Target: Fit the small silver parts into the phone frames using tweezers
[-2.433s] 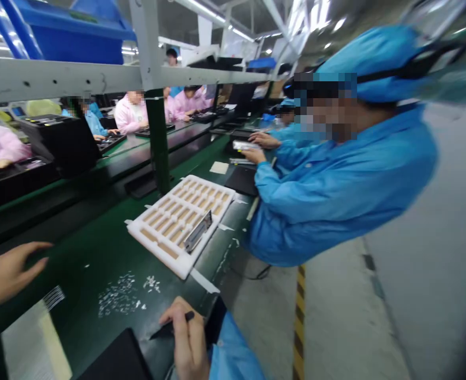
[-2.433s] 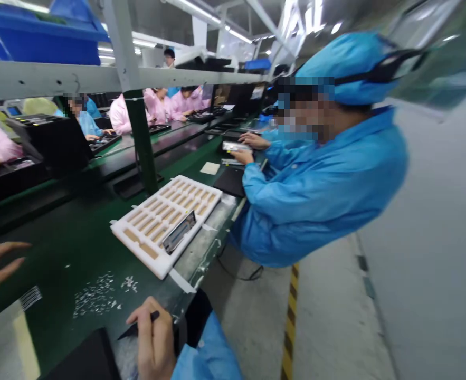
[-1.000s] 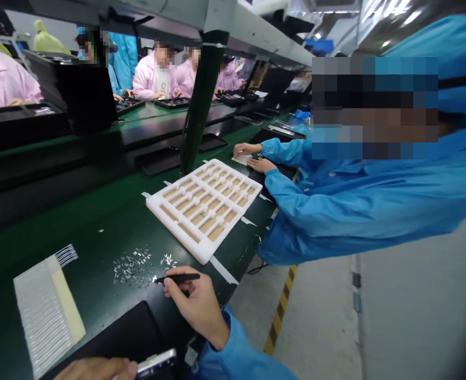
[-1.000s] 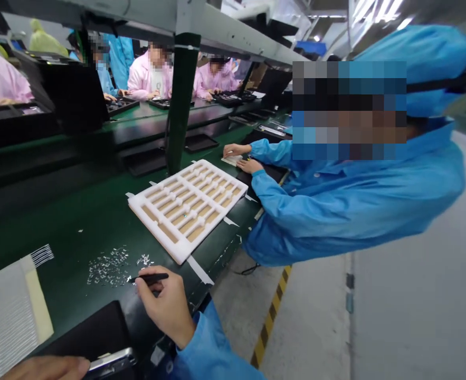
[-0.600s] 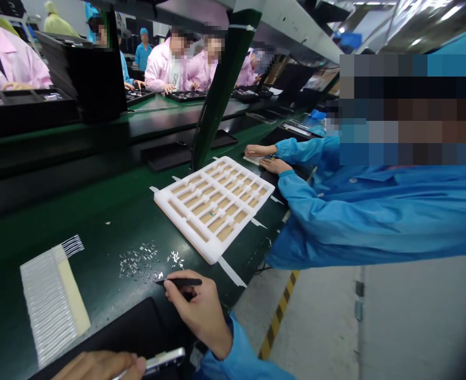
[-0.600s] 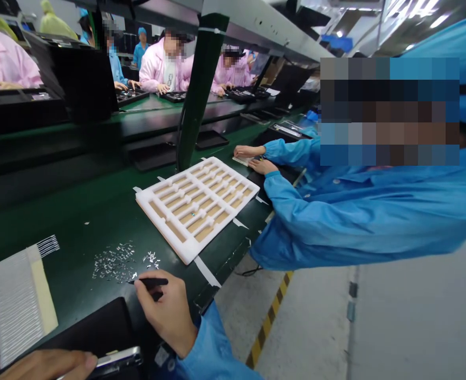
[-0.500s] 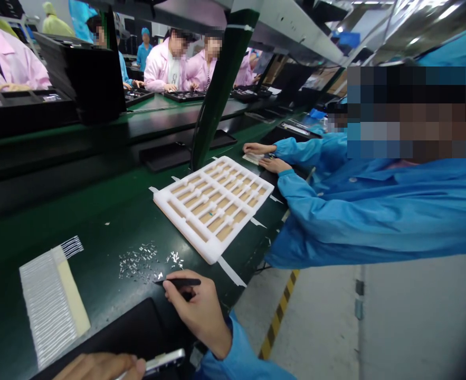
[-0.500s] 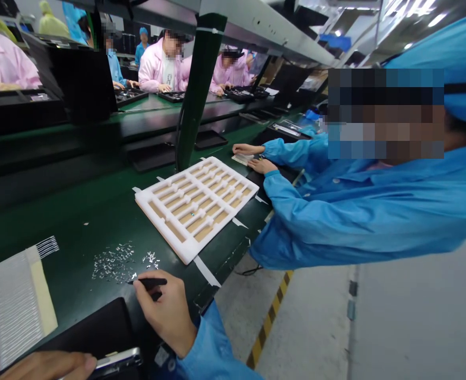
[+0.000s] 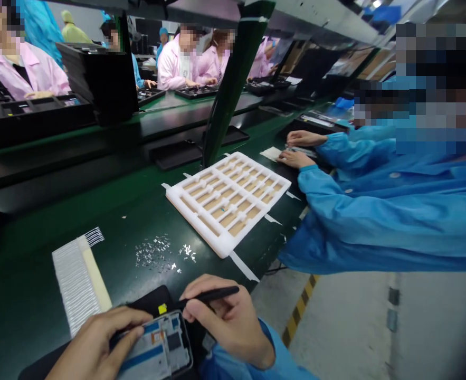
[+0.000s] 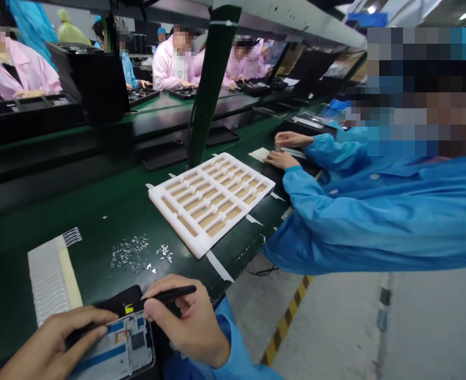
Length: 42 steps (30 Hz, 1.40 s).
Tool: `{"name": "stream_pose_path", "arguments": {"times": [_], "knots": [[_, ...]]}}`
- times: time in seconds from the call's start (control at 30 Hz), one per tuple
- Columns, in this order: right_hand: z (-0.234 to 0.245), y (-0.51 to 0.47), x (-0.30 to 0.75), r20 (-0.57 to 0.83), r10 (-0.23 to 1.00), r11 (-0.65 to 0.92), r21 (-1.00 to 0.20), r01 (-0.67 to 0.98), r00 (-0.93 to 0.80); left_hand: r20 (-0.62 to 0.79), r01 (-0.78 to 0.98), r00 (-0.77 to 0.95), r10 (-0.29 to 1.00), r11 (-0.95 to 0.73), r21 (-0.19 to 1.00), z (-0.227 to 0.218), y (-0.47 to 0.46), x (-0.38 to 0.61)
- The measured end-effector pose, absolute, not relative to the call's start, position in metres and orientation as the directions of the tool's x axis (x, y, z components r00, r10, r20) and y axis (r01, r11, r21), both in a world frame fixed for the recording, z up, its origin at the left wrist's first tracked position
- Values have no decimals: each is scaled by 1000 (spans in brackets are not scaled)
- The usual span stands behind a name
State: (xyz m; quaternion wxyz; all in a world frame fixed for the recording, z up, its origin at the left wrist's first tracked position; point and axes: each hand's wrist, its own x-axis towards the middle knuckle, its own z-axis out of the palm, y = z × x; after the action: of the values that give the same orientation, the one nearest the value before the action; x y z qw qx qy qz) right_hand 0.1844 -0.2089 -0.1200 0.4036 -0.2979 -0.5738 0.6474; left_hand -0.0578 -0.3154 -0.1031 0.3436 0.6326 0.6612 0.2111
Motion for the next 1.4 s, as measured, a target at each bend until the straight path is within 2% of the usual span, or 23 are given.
{"name": "stream_pose_path", "arguments": {"times": [0.17,0.57,0.8,1.13,1.3,1.4], "knots": [[-114,-224,177,57,797,47,-998,-32,-602,-278,649,21,960,199,735,-101,-311,-51],[-122,-228,167,-6,810,71,-992,108,-587,-231,668,-3,973,174,723,-106,-314,-50],[-121,-230,166,7,829,67,-994,87,-559,-196,650,-31,980,169,741,-107,-313,-47],[-124,-231,166,67,838,114,-992,54,-541,-222,650,-100,970,232,724,-122,-317,-42],[-124,-232,167,135,843,180,-983,35,-521,-214,647,-157,964,264,716,-121,-319,-40],[-125,-234,168,187,839,226,-974,16,-511,-224,655,-111,968,241,717,-119,-318,-41]]}}
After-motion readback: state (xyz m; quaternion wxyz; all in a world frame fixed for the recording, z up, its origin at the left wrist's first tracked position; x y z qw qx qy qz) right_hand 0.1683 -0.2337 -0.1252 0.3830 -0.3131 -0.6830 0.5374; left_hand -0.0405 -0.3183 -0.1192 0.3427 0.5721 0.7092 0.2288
